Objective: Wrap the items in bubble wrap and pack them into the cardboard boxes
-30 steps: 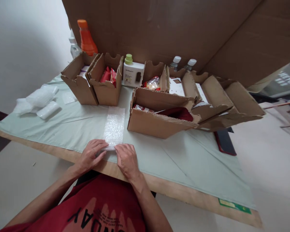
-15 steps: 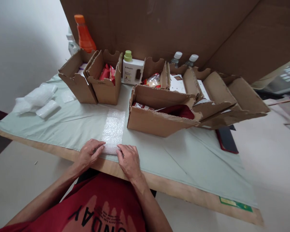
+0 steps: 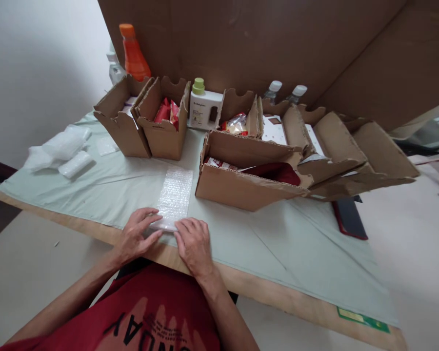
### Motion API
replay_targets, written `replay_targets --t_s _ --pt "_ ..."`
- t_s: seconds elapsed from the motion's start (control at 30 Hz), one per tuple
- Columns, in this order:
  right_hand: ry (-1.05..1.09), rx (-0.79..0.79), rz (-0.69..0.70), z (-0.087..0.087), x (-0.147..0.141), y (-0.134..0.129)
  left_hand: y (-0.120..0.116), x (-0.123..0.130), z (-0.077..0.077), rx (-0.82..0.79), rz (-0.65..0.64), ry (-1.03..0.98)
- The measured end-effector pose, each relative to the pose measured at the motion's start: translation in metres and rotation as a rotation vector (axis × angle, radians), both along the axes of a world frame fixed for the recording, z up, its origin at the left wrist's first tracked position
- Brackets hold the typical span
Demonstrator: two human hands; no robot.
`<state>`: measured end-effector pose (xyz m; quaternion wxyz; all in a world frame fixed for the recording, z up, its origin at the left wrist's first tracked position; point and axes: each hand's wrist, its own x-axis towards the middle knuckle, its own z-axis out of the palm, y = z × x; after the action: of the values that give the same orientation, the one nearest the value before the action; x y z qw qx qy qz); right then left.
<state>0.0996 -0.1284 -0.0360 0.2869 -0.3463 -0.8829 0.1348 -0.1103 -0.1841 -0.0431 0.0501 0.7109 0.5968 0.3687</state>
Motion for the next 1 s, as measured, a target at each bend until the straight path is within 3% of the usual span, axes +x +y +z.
replay_targets --t_s 0.1,0.2,0.33,0.5,0.73,0.83,1.0 --pt "0.064 -0.100 0.008 0.002 0.002 0.002 -0.008 -0.003 0.007 -0.029 -0.071 -0.024" --pt "0.061 -0.153 -0.008 0.005 0.003 0.003 -0.008 -0.004 0.008 -0.093 -0.048 -0.053" --pt "0.062 -0.069 -0.092 0.003 0.001 0.002 0.002 -0.002 0.001 -0.138 0.009 -0.022" --pt "-0.024 -0.017 0.001 -0.004 0.001 -0.003 0.007 -0.002 -0.009 -0.083 0.095 -0.009" --pt "0.091 -0.126 0.016 -0.002 0.004 0.001 -0.009 -0.008 0.002 -0.078 -0.125 -0.036" --pt "0.111 -0.143 -0.020 0.001 0.004 0.000 -0.005 -0.008 0.004 -0.121 -0.105 -0.071" --pt "0.046 -0.020 -0.066 0.000 0.002 -0.005 0.012 -0.006 -0.002 -0.159 -0.048 -0.025"
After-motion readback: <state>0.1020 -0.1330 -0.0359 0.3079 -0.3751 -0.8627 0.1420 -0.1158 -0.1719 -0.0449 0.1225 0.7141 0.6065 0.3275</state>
